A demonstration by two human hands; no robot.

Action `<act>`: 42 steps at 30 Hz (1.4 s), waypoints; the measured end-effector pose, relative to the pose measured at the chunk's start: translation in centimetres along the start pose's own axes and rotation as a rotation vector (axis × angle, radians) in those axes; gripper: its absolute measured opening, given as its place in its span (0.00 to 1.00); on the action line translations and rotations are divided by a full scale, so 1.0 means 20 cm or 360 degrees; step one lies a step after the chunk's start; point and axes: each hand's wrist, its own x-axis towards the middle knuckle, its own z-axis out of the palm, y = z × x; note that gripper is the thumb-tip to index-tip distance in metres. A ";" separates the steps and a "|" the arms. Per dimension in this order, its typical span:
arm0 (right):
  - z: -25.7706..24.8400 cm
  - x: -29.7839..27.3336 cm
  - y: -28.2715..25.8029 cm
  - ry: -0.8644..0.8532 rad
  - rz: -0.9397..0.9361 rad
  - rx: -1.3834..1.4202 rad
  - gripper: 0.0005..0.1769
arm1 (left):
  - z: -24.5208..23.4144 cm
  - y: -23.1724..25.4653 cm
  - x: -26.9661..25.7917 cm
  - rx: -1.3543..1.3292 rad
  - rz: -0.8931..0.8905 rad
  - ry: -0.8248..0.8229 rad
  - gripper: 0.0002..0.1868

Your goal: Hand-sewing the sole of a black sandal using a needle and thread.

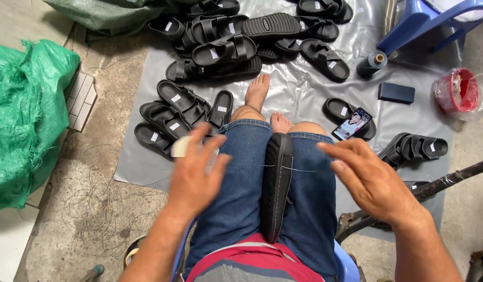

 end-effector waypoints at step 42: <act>0.18 0.17 0.04 0.0223 -0.0785 -0.0233 0.19 | 0.37 0.25 -0.24 -0.0584 -0.0037 0.0058 0.23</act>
